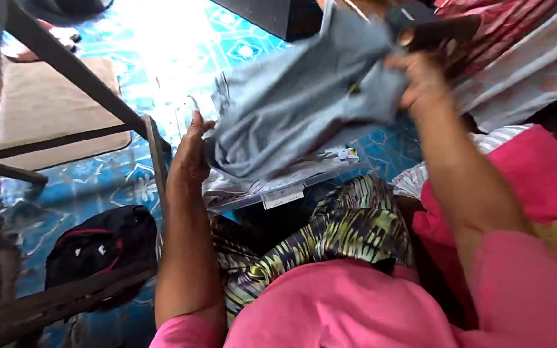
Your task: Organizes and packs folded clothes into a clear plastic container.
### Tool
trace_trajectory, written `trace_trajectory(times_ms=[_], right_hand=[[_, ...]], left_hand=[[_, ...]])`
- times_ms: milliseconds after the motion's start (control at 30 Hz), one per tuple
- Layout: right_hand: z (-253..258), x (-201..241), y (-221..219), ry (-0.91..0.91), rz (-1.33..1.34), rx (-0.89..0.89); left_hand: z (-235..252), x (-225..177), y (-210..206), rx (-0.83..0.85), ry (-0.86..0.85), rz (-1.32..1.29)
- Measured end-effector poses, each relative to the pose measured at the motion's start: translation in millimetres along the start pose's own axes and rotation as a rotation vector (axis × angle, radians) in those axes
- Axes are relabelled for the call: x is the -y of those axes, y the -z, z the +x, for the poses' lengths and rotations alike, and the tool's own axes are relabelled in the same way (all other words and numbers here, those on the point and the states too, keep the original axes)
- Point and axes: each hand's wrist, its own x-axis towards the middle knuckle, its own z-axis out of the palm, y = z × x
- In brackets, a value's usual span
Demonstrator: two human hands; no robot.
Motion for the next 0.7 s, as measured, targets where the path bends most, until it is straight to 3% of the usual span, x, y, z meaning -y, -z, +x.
trace_trajectory(times_ms=[33,100,200,333,533,700], right_hand=[[15,-45,-2,-0.121,-0.086,0.002],[29,-126,-6,-0.263,-0.343,-0.011],[40,-191,-9,-0.294,-0.560,0.004],[48,-181,3,-0.221,-0.494,0.004],[67,-175,20,-0.105,-0.596,-0.067],[52,-160,14,0.062,-0.989,0.066]], left_hand=[[2,4,2,-0.061,0.053,0.170],[4,11,7,0.010,0.111,0.455],[8,11,2,0.187,0.130,0.900],[4,-10,-17,0.291,0.225,1.206],[-8,-35,-22,0.197,-0.123,1.181],[4,-11,-23,0.052,-0.204,1.076]])
